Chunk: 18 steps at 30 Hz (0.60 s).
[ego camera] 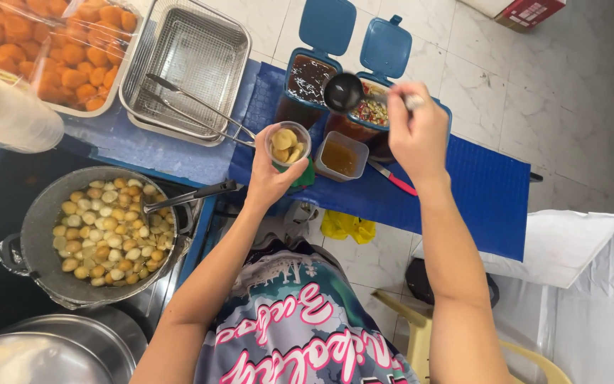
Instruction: A person is frying small round food items, scooping them into a cup, adding various sauces, and handling cash from a customer at a street food stall.
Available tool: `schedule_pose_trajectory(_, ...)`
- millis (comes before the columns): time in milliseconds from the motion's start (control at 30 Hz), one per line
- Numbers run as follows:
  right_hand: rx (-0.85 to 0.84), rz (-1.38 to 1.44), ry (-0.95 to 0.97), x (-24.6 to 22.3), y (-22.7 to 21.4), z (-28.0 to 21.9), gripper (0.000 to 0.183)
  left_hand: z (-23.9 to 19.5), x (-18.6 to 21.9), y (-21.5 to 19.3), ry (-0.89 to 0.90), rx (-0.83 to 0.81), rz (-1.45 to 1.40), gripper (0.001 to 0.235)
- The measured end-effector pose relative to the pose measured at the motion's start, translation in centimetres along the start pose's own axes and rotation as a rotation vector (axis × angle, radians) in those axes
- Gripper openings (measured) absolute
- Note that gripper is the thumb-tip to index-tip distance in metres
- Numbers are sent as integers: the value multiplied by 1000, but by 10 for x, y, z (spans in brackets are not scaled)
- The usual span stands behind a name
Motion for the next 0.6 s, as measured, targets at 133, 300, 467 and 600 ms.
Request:
schedule_pose_trajectory(133,-152,-47,-36,4,54,32,11,8,30,-4,-57,-45,132,66)
schedule_pose_trajectory(300,-246,-129,-161,18,92,29,9,12,39,-12,48,36,292,65)
schedule_pose_trajectory(467,-124,222,354,62,73,37,12,22,41,-8,-28,66,321,68)
schedule_pose_trajectory(600,-74,335,442,59,52,38,12,41,39,-2,-35,116,420,65)
Point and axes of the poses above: each hand's wrist, its own z-axis towards the middle knuckle, its own y-axis out of the palm, x = y × z, the point moved 10 cm from there along z, towards the middle knuckle, and after that the axes turned 4 degrees about z, right-handed, at the moved point
